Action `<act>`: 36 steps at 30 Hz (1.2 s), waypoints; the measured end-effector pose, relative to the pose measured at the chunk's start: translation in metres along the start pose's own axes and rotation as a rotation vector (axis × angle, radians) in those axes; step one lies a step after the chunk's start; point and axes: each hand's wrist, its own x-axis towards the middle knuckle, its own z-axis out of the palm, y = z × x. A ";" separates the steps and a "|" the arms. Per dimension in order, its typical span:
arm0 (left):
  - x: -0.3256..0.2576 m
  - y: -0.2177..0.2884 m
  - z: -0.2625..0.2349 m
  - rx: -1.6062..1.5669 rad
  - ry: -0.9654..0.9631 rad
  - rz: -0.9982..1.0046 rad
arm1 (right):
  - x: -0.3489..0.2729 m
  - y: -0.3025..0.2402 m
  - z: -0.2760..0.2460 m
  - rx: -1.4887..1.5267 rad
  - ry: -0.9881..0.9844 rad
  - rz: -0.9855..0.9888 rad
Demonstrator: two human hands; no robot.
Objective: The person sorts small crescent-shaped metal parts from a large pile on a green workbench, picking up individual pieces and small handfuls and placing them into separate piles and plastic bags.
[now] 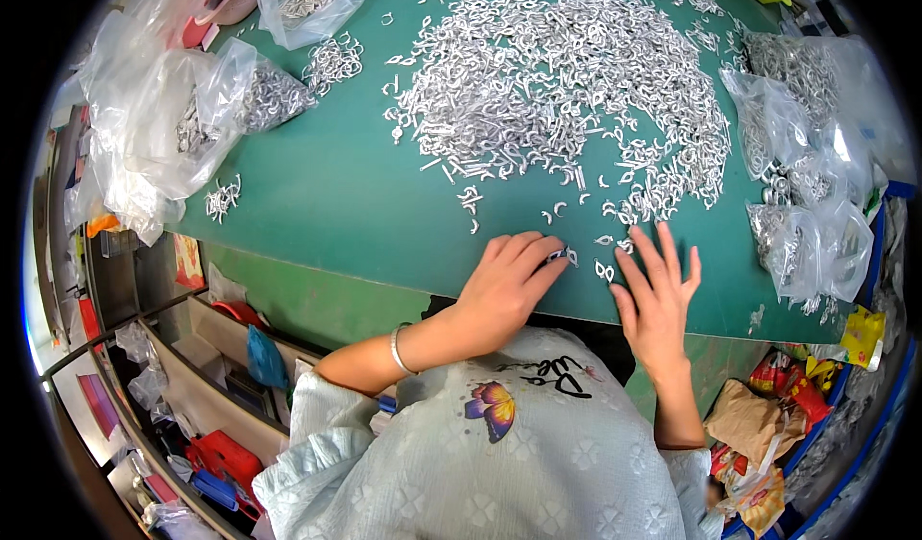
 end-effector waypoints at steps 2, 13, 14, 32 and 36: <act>-0.005 -0.003 0.001 -0.019 0.012 -0.015 | -0.002 0.006 0.000 0.088 0.083 0.026; 0.025 0.015 0.016 -0.012 -0.026 0.034 | -0.003 0.012 0.000 -0.099 0.146 0.175; 0.029 0.016 0.016 0.036 -0.078 0.062 | 0.000 0.010 0.001 -0.068 0.182 0.167; 0.013 0.016 0.032 -0.217 -0.041 -0.012 | -0.011 -0.004 -0.007 0.285 0.018 -0.028; 0.032 0.029 0.033 -0.109 -0.096 0.098 | 0.025 0.003 -0.003 0.123 0.104 0.040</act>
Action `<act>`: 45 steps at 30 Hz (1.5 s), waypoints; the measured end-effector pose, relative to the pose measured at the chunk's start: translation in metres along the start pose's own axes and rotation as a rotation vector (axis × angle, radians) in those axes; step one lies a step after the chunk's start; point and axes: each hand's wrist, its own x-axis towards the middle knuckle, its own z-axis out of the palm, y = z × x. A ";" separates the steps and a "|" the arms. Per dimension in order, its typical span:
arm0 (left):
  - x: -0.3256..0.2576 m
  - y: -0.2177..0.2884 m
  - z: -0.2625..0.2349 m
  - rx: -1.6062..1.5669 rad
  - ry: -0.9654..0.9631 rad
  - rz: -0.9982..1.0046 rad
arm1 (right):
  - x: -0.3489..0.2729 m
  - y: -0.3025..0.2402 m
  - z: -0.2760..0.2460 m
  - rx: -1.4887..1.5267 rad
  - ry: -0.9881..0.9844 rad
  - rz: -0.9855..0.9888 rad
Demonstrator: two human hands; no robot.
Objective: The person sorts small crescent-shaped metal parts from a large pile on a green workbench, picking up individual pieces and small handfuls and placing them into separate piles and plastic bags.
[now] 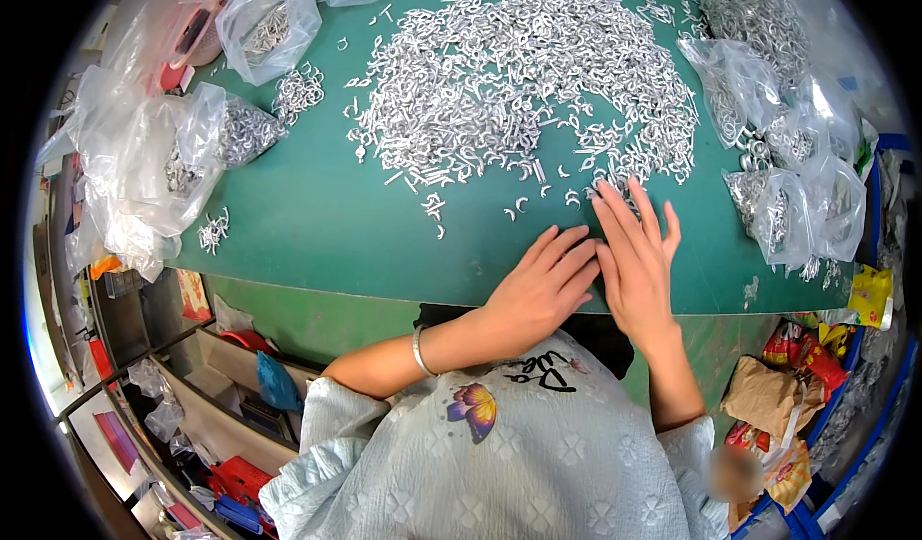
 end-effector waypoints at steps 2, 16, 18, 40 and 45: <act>-0.008 -0.007 0.004 -0.027 -0.024 0.017 | 0.003 0.004 0.004 -0.079 -0.025 0.013; 0.026 -0.020 -0.006 0.150 0.096 -0.140 | -0.002 0.007 0.006 0.051 0.247 0.058; 0.023 -0.025 -0.002 0.097 0.156 -0.132 | -0.002 0.008 0.006 0.083 0.240 0.071; 0.034 -0.024 -0.053 -0.810 -0.225 -0.692 | -0.003 -0.001 -0.009 0.008 0.289 -0.202; 0.039 -0.031 -0.058 -0.974 -0.323 -0.694 | 0.001 0.000 -0.017 0.024 0.227 -0.267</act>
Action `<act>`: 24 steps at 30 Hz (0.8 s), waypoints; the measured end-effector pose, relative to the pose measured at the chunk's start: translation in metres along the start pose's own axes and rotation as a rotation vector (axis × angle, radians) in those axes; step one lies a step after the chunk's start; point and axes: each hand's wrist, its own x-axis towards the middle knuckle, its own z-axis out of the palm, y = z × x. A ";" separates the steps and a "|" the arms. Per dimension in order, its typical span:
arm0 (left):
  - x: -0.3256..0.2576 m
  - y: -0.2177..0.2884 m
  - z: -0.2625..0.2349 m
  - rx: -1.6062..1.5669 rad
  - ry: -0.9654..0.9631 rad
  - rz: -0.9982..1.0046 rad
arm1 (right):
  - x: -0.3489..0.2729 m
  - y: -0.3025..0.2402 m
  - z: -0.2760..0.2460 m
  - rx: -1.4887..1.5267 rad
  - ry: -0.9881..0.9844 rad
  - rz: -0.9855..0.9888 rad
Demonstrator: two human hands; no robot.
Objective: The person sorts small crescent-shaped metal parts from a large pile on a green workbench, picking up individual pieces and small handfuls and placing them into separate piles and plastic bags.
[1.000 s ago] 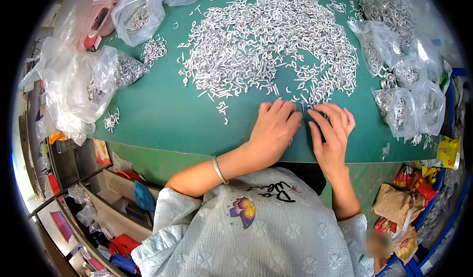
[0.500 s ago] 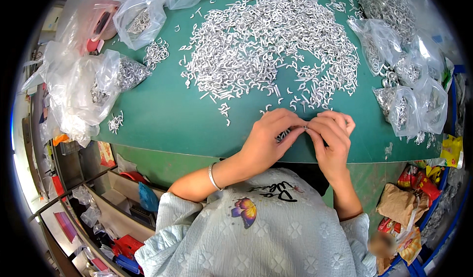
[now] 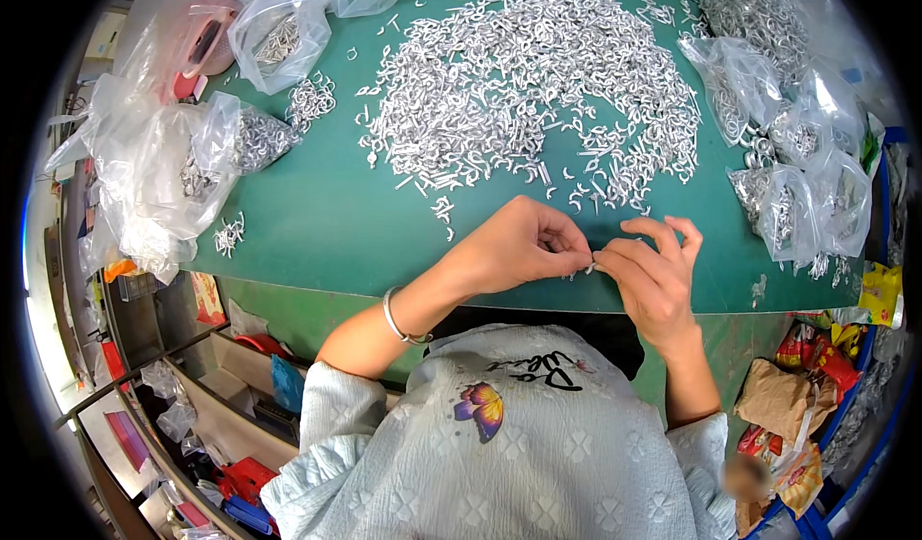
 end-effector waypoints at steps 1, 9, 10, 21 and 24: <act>0.001 0.000 0.000 0.024 -0.007 -0.001 | 0.000 0.000 0.000 0.004 -0.009 -0.006; 0.001 0.001 0.013 0.247 0.153 0.117 | 0.011 0.001 -0.017 -0.020 -0.127 -0.018; 0.001 -0.002 0.015 0.222 0.172 0.132 | 0.012 0.000 -0.017 0.034 -0.126 0.016; -0.010 -0.018 0.038 0.292 0.398 0.503 | 0.016 -0.013 -0.016 0.059 -0.146 0.104; -0.014 -0.023 0.040 0.395 0.387 0.583 | 0.015 -0.015 -0.027 0.254 -0.253 0.300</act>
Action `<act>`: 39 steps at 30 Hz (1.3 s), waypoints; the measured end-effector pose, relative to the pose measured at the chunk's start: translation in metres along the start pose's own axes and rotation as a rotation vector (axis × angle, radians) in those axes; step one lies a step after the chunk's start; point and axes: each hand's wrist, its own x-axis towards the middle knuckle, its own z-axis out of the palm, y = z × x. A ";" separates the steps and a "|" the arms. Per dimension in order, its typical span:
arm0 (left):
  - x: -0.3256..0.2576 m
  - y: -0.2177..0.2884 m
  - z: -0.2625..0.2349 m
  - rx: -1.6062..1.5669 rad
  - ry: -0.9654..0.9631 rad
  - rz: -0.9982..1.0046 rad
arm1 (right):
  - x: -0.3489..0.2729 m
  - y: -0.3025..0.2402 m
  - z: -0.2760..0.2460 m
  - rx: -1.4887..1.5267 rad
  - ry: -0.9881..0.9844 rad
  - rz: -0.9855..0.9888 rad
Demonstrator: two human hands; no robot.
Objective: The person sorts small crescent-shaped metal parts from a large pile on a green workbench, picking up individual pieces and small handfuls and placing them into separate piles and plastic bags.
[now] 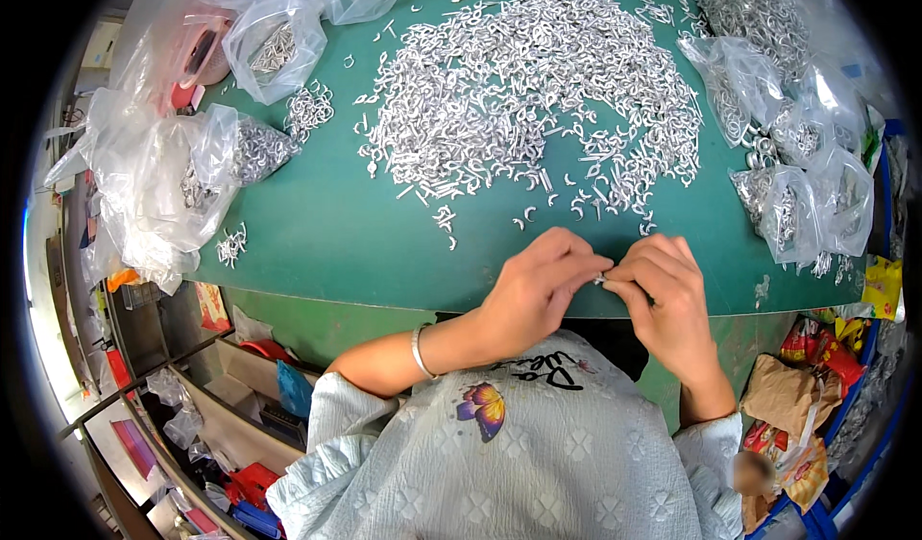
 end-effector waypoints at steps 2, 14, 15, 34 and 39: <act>0.006 0.001 -0.007 -0.161 -0.075 -0.239 | 0.002 0.002 0.006 -0.141 0.065 -0.185; 0.008 0.003 -0.014 -0.173 -0.264 -0.288 | 0.002 0.012 -0.004 0.012 -0.004 -0.251; 0.010 0.001 -0.017 -0.335 -0.361 -0.449 | 0.003 0.012 -0.010 0.048 -0.098 -0.251; 0.002 -0.007 -0.003 -0.687 0.116 -0.574 | -0.003 -0.016 -0.004 -0.059 -0.060 -0.075; 0.018 -0.019 -0.020 0.312 0.375 -0.023 | 0.008 0.014 0.023 -0.166 0.126 -0.156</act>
